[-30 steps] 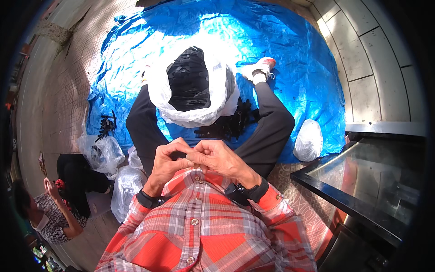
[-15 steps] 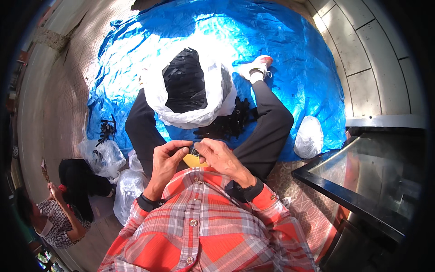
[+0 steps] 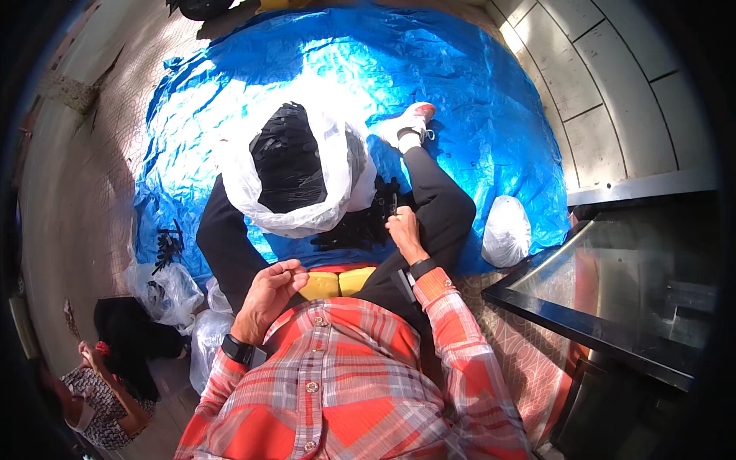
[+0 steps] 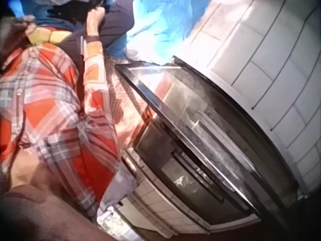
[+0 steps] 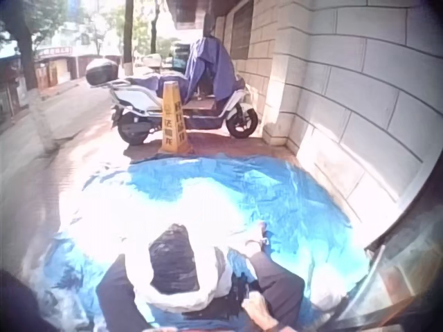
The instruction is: Manually assembling or sorting small black components for shoes while sitting on an outdoor sidewalk.
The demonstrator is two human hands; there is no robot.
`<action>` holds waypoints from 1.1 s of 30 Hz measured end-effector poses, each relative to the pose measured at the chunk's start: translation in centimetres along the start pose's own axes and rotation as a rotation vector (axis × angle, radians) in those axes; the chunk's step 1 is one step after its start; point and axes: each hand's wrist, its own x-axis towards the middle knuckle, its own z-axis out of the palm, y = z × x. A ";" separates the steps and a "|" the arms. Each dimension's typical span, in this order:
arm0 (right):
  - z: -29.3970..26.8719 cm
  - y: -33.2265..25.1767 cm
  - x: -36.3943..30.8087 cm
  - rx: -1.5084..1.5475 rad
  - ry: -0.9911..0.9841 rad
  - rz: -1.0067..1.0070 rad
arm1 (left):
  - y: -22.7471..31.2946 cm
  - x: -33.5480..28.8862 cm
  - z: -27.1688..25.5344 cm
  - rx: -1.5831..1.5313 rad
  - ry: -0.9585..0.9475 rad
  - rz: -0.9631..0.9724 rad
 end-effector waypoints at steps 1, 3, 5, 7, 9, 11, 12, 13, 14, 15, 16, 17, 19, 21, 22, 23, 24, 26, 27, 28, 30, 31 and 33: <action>0.2 0.0 1.2 -0.535 0.311 -0.266 | 0.4 0.2 0.5 0.030 -0.049 0.007; 2.0 -3.1 1.5 -0.291 0.371 -0.530 | 1.1 0.2 -0.1 0.061 -0.059 0.082; 4.3 -10.1 -0.7 -0.106 0.183 -0.723 | 1.9 -0.5 -0.9 0.073 -0.052 0.125; 7.4 -14.2 -1.2 -0.082 -0.101 -0.825 | 2.3 -0.7 -1.7 0.090 -0.056 0.150; 11.8 -14.5 0.7 -0.219 -0.117 -0.966 | 2.8 -2.1 -2.4 0.083 -0.024 0.200; 16.5 -15.9 1.5 -0.301 -0.103 -1.091 | 2.6 -4.7 -3.7 0.013 0.044 0.273; 18.5 -15.6 2.8 -0.276 -0.067 -1.185 | 2.0 -5.5 -4.5 0.013 0.092 0.299; 18.7 -16.6 2.9 -0.391 -0.078 -1.210 | 1.6 -6.1 -4.6 -0.018 0.125 0.317; 18.9 -16.2 4.0 -0.513 -0.108 -1.151 | 0.7 -6.1 -5.0 -0.029 0.146 0.362; 17.7 -14.4 6.0 -0.743 -0.038 -1.134 | -0.4 -5.7 -5.4 -0.108 0.092 0.359; 15.3 -12.3 9.8 -0.878 0.027 -1.197 | -1.3 -4.8 -5.3 -0.079 0.052 0.374; 10.8 -8.1 17.2 -0.700 0.403 -1.601 | -0.9 -4.9 -4.0 -0.008 -0.014 0.408; 25.8 -16.9 14.4 -0.463 0.143 -1.807 | -1.7 -4.0 -6.3 -0.058 0.077 0.481; 32.8 -22.6 15.1 -0.341 -0.065 -1.913 | -2.8 -3.2 -7.7 -0.121 0.171 0.734; 35.8 -24.6 14.6 -0.294 -0.145 -1.932 | -3.0 -3.2 -9.1 -0.125 0.209 0.831; 38.6 -25.7 12.3 -0.248 -0.230 -1.939 | -2.4 0.1 -10.8 -0.124 0.255 0.918; 39.9 -25.9 10.6 -0.225 -0.293 -1.924 | -3.7 3.1 -11.8 -0.114 0.283 0.980; 39.2 -26.5 8.4 -0.221 -0.331 -1.866 | -1.5 10.0 -15.0 -0.051 0.267 1.071; 39.4 -26.8 7.5 -0.214 -0.368 -1.840 | -1.6 10.8 -16.1 -0.027 0.274 1.119; 39.3 -27.0 6.7 -0.210 -0.401 -1.809 | -2.0 11.5 -17.2 -0.001 0.279 1.163; 39.2 -27.6 5.2 -0.203 -0.485 -1.757 | -2.6 12.9 -19.0 0.044 0.306 1.260; 39.4 -27.9 4.4 -0.197 -0.537 -1.731 | -2.7 13.6 -19.6 0.065 0.331 1.309; 35.0 -27.8 4.1 -0.209 -0.490 -1.647 | -1.8 17.9 -20.1 0.167 0.249 1.370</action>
